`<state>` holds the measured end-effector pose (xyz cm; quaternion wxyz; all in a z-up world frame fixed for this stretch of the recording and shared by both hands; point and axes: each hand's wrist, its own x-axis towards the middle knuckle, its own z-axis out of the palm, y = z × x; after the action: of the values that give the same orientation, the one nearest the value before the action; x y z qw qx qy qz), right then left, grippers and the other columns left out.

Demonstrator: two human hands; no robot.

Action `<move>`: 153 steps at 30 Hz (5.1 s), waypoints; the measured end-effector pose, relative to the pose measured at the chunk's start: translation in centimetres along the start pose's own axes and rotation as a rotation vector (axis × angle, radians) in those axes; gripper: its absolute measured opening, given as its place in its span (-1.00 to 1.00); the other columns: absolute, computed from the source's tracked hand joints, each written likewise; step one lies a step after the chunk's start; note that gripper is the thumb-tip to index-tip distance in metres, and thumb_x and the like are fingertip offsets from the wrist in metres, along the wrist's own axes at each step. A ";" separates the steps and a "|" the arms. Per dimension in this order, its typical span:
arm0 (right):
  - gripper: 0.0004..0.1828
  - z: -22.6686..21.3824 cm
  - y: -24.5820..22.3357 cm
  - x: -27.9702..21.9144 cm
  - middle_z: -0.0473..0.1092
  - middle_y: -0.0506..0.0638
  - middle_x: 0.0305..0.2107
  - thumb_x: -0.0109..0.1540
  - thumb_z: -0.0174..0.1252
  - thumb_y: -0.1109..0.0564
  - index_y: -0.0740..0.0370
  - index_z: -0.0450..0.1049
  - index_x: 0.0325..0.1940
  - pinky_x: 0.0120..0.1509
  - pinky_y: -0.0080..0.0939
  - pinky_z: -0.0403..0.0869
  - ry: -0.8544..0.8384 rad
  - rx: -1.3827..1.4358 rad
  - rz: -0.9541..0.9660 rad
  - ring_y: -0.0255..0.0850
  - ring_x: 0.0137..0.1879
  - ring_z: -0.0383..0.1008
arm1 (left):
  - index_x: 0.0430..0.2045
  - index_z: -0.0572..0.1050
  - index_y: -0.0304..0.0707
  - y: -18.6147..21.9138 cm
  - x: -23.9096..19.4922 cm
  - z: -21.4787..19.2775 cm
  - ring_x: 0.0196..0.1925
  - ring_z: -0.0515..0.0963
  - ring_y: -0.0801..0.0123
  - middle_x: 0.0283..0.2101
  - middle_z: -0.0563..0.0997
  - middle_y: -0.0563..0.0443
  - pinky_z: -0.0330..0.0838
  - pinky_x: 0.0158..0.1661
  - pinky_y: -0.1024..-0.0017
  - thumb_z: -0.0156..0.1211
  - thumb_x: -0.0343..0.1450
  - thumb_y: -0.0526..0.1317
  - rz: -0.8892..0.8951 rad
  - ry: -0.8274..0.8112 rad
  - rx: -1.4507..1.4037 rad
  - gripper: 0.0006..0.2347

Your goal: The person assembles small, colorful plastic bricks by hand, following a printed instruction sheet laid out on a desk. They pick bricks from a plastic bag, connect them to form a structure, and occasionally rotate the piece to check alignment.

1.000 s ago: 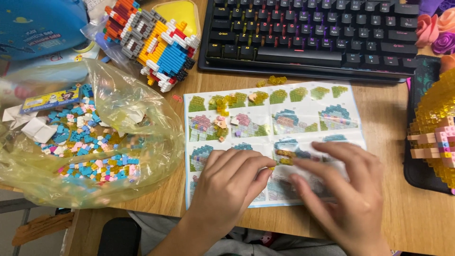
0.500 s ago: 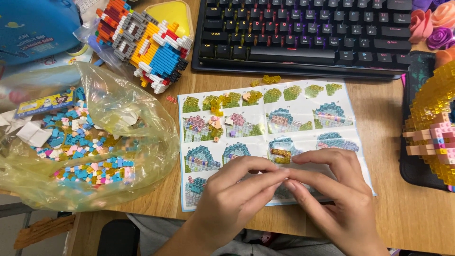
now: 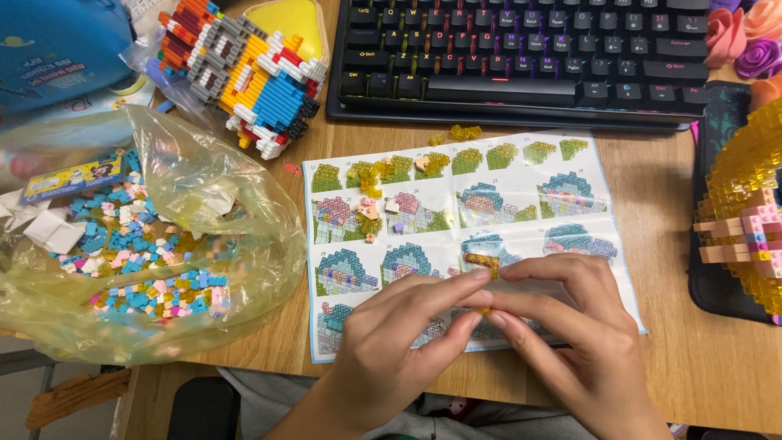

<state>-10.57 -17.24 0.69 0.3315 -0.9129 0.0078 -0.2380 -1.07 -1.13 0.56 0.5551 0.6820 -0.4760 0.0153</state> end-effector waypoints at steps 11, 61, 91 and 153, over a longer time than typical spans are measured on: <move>-0.79 0.1 0.4 -0.5 0.43 0.00 -0.22 0.12 0.27 0.09 0.10 0.55 -0.18 0.21 -0.11 0.33 0.082 -0.081 -0.060 -0.19 -0.07 0.41 | -0.04 0.37 -0.39 -0.1 -0.3 0.0 -0.20 0.68 0.35 -0.23 0.60 -0.16 0.69 -0.07 0.50 0.27 0.35 -0.48 -0.150 0.053 -0.166 -0.68; -0.79 0.5 1.0 -0.1 0.37 -0.07 -0.17 0.13 0.24 0.01 -0.02 0.55 -0.16 0.20 -0.15 0.19 -0.020 -0.163 0.154 -0.15 0.04 0.33 | -0.23 0.60 0.00 -2.9 0.4 -1.4 -0.28 0.39 0.29 -0.39 0.44 0.17 0.19 -0.22 0.34 0.25 0.36 -0.13 -0.134 -0.340 0.362 -0.84; -0.64 1.1 1.6 -0.6 0.37 -0.15 -0.31 0.15 0.25 0.00 -0.06 0.55 0.04 -0.05 -0.25 0.25 -0.102 -0.179 0.181 -0.18 -0.18 0.26 | -0.42 0.64 -0.04 -3.3 -0.2 -0.1 -0.43 0.37 0.38 -0.56 0.45 0.21 0.11 -0.33 0.37 0.36 0.33 -0.24 -0.076 -0.169 0.409 -0.97; -0.22 6.4 -0.9 0.3 0.23 0.42 0.34 0.08 0.11 0.17 0.55 0.25 0.38 0.52 0.12 0.18 -0.146 -0.523 0.047 0.27 0.45 0.21 | -0.42 0.65 -0.06 -3.3 -7.5 -24.9 -0.22 0.54 0.40 -0.31 0.61 0.21 0.19 -0.07 0.37 0.33 0.33 -0.24 -0.301 0.291 0.844 -0.96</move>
<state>-7.61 -12.71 -2.91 0.0896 -0.9818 0.0663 -0.1538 9.69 22.62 3.50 0.2863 0.9002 -0.2413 0.2225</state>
